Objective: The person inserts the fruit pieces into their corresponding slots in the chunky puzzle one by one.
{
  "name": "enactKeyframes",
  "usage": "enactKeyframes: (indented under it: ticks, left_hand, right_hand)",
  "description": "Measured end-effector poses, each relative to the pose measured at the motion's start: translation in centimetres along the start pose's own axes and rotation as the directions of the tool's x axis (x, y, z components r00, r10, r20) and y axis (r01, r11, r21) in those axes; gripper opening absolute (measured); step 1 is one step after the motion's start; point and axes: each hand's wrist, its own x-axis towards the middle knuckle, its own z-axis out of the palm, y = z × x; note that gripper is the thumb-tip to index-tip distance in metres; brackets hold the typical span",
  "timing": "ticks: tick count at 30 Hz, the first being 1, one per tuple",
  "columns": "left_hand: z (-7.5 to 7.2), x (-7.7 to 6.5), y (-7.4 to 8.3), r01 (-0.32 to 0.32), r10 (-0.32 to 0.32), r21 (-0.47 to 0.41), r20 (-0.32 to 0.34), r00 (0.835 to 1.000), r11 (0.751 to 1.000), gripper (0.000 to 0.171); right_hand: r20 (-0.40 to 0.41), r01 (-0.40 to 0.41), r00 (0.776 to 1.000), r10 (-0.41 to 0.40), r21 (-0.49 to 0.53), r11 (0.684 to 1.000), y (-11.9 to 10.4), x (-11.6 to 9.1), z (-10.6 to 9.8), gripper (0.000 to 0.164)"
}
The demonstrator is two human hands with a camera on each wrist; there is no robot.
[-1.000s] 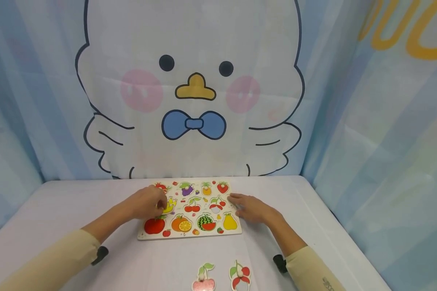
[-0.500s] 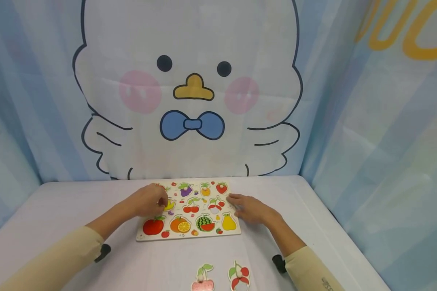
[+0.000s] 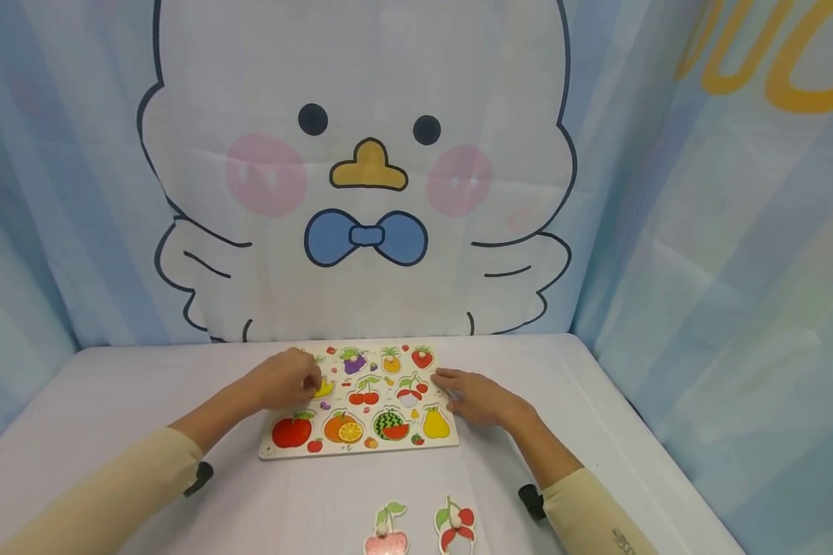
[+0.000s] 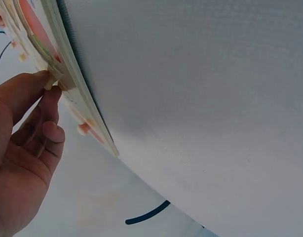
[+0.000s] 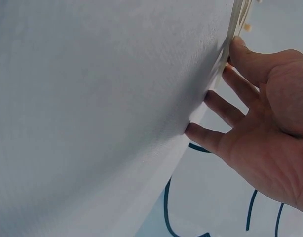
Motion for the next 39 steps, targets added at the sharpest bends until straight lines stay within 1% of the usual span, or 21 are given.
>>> enactKeyframes:
  ticks: [5,11,16,20,26,30,32,34,39]
  left_hand:
    - [0.0,0.1,-0.1,-0.008,0.008,0.008,-0.017,1.0,1.0,0.008]
    - [-0.4,-0.1,0.0,0.013,-0.013,0.01,-0.013,1.0,1.0,0.009]
    - [-0.5,-0.1,0.3,0.009,-0.009,0.012,-0.011,1.0,1.0,0.01]
    - [-0.3,0.0,0.3,0.023,-0.023,0.017,0.0,1.0,1.0,0.011]
    - [0.4,0.1,0.4,0.044,-0.044,0.026,-0.001,0.999,0.999,0.012]
    - [1.0,-0.2,0.4,0.056,-0.056,0.038,-0.008,0.998,0.998,0.016]
    - [1.1,-0.4,0.5,0.053,-0.052,0.047,-0.021,0.998,0.997,0.019]
    - [1.2,-0.6,0.5,0.035,-0.033,0.066,-0.034,0.999,0.997,0.02]
    - [1.3,-1.2,0.7,0.013,-0.011,0.057,-0.036,0.999,0.998,0.021]
  right_hand:
    - [-0.005,-0.001,1.0,0.001,-0.015,1.0,-0.1,0.0,-0.3,0.06]
    - [0.0,0.024,1.0,-0.024,-0.011,1.0,-0.3,0.2,-0.7,0.059]
    - [-0.003,0.01,1.0,-0.01,-0.014,1.0,-0.3,0.4,-0.9,0.06]
    - [0.003,0.004,1.0,-0.004,-0.01,1.0,-0.2,0.4,-0.7,0.06]
    - [0.005,-0.008,1.0,0.008,-0.001,1.0,-0.2,0.3,-0.3,0.06]
    - [0.006,-0.008,1.0,0.008,0.007,1.0,-0.2,0.3,-0.1,0.06]
    - [0.005,-0.005,1.0,0.004,0.005,1.0,-0.2,0.3,-0.1,0.06]
    - [0.002,-0.003,1.0,0.003,0.004,1.0,-0.2,0.2,-0.2,0.059]
    - [0.004,-0.006,1.0,0.006,0.01,1.0,-0.3,0.1,-0.1,0.059]
